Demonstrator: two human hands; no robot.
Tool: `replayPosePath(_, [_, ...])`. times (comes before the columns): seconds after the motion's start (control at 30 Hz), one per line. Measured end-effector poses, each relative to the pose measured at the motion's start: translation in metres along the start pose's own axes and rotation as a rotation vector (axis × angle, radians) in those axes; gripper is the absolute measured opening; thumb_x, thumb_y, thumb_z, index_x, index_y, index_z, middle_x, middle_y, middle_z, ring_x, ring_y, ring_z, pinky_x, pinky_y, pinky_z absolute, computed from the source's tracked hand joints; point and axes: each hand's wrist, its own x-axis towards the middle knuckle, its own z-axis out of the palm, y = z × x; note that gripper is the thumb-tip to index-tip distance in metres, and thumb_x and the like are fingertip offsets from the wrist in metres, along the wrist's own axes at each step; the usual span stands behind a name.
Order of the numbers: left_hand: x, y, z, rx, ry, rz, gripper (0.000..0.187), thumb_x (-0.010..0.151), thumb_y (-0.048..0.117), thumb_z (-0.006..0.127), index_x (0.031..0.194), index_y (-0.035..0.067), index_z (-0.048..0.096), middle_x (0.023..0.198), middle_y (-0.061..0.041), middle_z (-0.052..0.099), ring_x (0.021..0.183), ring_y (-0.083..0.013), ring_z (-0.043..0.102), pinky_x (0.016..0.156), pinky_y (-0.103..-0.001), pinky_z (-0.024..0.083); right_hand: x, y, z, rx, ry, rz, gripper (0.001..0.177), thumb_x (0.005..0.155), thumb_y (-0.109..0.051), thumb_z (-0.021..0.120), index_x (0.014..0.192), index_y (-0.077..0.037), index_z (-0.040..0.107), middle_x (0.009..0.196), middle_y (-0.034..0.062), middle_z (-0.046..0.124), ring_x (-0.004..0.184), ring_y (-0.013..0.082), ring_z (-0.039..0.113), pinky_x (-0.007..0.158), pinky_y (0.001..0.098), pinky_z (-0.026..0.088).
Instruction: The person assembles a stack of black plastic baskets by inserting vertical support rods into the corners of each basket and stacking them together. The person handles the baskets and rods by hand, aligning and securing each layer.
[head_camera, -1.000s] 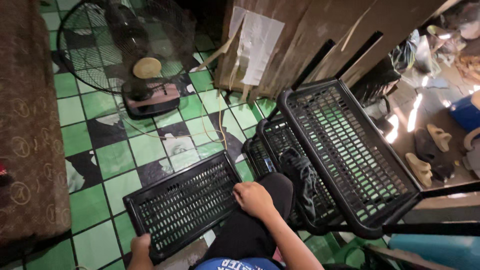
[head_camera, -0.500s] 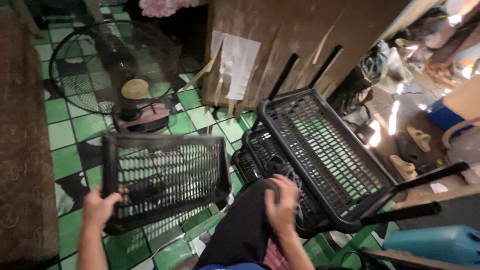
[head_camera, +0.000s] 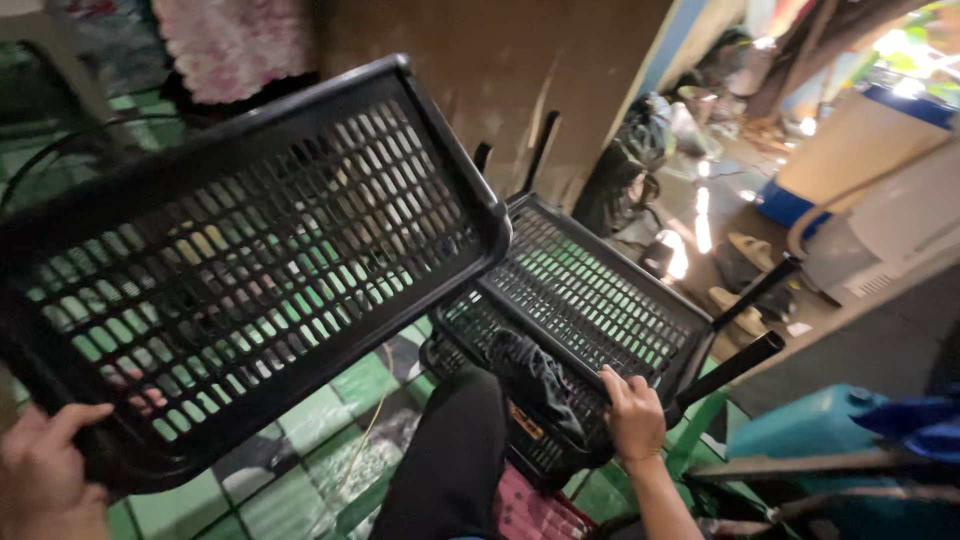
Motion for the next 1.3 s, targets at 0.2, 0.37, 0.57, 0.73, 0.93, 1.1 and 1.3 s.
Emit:
replayPosePath(0.2, [0.003,0.021,0.049,-0.016,-0.171,0.086,0.033,0.092,-0.008,0.044,0.123,-0.012,0.052,0.116,-0.023,0.066,0.098,-0.031,0.067,0.094,-0.043,0.056,-0.019,0.072,-0.014,0.036,0.103,-0.099,0.056,0.064,0.003,0.069,0.115,-0.018,0.071,0.122,-0.0067,0.074,0.08,0.0231,0.06,0.075,0.0372,0.051])
replayPosePath(0.37, [0.028,0.045,0.111,-0.067,-0.331,-0.092,0.044,0.089,-0.001,0.044,0.13,-0.008,0.057,0.116,-0.024,0.066,0.093,-0.0343,0.069,0.085,-0.045,0.058,-0.038,0.109,-0.031,-0.041,0.025,-0.005,0.066,0.058,0.003,0.074,0.119,-0.02,0.071,0.127,-0.0135,0.071,0.083,0.0216,0.058,0.08,0.0358,0.052])
replayPosePath(0.57, [0.042,0.057,0.226,-0.151,-0.609,-0.172,0.04,0.084,-0.004,0.046,0.121,-0.017,0.057,0.109,-0.027,0.066,0.083,-0.0336,0.066,0.081,-0.046,0.061,-0.026,0.109,-0.068,0.085,0.119,0.042,0.103,0.046,-0.037,0.092,0.14,-0.006,0.064,0.112,0.0072,0.064,0.093,0.0282,0.063,0.08,0.0424,0.049])
replayPosePath(0.73, [0.037,0.063,0.341,-0.132,-0.765,-0.255,0.034,0.078,-0.005,0.05,0.11,-0.013,0.056,0.103,-0.026,0.068,0.076,-0.0344,0.071,0.071,-0.045,0.06,-0.009,0.065,-0.158,0.263,0.61,0.213,0.071,0.091,-0.013,0.07,0.152,-0.001,0.037,0.081,0.0014,0.065,0.061,0.0198,0.059,0.064,0.0325,0.049])
replayPosePath(0.93, [0.023,0.041,0.427,-0.17,-0.979,-0.321,0.029,0.077,-0.005,0.051,0.101,-0.016,0.062,0.099,-0.027,0.071,0.07,-0.032,0.071,0.069,-0.043,0.061,0.04,0.001,-0.222,0.175,0.272,-0.085,0.041,0.083,-0.004,0.073,0.123,-0.013,0.068,0.07,0.0092,0.066,0.053,0.0237,0.06,0.053,0.0382,0.049])
replayPosePath(1.1, [0.016,0.026,0.465,-0.204,-1.07,-0.406,0.022,0.076,-0.005,0.053,0.096,-0.014,0.059,0.098,-0.028,0.071,0.068,-0.0328,0.071,0.065,-0.044,0.06,0.042,0.012,-0.251,0.203,0.239,0.206,0.046,0.083,-0.008,0.074,0.128,-0.018,0.074,0.073,0.0088,0.067,0.053,0.0196,0.061,0.054,0.0355,0.05])
replayPosePath(1.3, [0.027,0.02,0.509,-0.213,-1.128,-0.49,0.02,0.081,0.0,0.058,0.088,-0.018,0.056,0.096,-0.033,0.072,0.067,-0.0355,0.071,0.066,-0.047,0.062,0.028,0.096,-0.263,-0.243,0.684,0.46,0.054,0.088,-0.016,0.076,0.133,0.002,0.052,0.117,0.0185,0.063,0.105,0.0316,0.063,0.092,0.0441,0.05])
